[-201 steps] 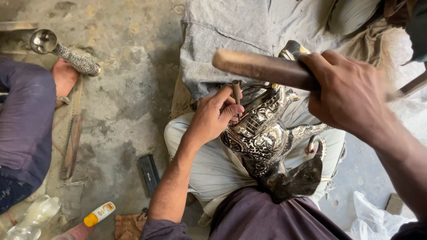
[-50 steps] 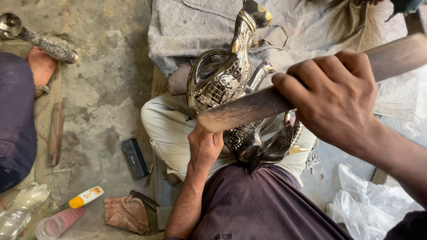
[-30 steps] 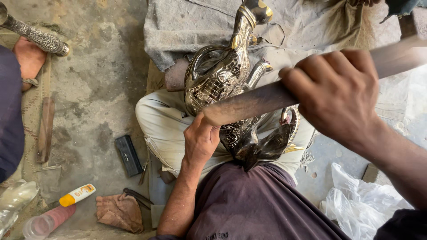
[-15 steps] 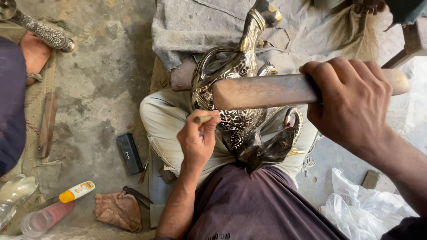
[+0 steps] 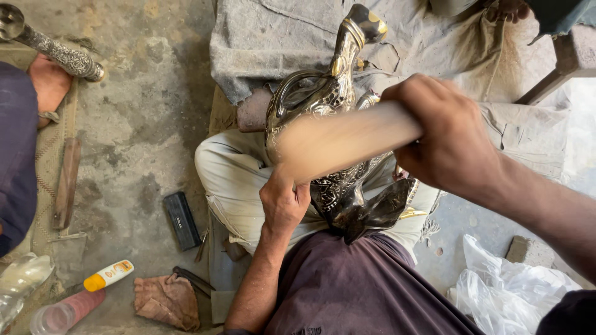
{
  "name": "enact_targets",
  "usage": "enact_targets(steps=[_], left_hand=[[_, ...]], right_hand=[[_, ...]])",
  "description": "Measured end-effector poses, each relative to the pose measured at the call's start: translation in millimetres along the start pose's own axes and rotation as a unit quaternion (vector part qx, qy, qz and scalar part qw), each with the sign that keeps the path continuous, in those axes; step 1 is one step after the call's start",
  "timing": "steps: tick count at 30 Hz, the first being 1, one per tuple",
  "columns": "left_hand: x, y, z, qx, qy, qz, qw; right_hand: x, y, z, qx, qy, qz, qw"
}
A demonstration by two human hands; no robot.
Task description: The person uses a small metal chisel and a wooden mallet to engrave intricate patterns onto a silver-colored metal vessel. They hold the vessel steady with one hand while striking the chisel with the other to create detailed designs on the surface.
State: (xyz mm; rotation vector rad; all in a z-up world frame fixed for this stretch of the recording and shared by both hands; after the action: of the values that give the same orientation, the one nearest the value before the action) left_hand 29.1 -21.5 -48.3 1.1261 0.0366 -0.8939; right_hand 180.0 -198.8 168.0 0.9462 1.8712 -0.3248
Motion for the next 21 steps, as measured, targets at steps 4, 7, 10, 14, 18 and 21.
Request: enact_targets(steps=[4, 7, 10, 14, 18, 21], left_hand=[[2.6, -4.4, -4.7, -0.029, -0.008, -0.008, 1.0], [4.3, -5.3, -8.2, -0.016, -0.014, -0.001, 1.0], [4.3, -9.4, -9.7, 0.007, 0.009, -0.018, 1.0], [5.1, -8.4, -11.1, -0.001, -0.028, -0.009, 1.0], [2.7, -3.5, -8.9, -0.012, -0.027, -0.011, 1.0], [-0.2, 2.2, -6.5, -0.016, -0.041, -0.009, 0.999]], right_hand=[[6.7, 6.9, -0.7, -0.065, -0.299, 0.063, 0.95], [5.0, 8.3, -1.8, -0.057, -0.249, 0.049, 0.966], [3.4, 2.5, -5.5, -0.076, -0.271, 0.075, 0.957], [1.3, 4.1, -7.4, -0.075, -0.299, 0.075, 0.948], [0.6, 3.5, -1.0, 0.041, -0.048, -0.002, 0.998], [5.0, -2.1, -2.8, -0.071, -0.463, 0.07, 0.881]])
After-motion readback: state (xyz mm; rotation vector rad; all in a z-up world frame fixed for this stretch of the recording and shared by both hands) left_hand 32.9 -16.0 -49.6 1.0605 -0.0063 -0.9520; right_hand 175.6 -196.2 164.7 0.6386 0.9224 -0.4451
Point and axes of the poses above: each hand's wrist, its own y-axis towards the middle knuckle, its own x-axis out of the palm, z = x × y, the point moved 2 cm from there along y, towards the middle knuckle, and after that the axes turned 15 degrees about x, right-handed, at the moved point
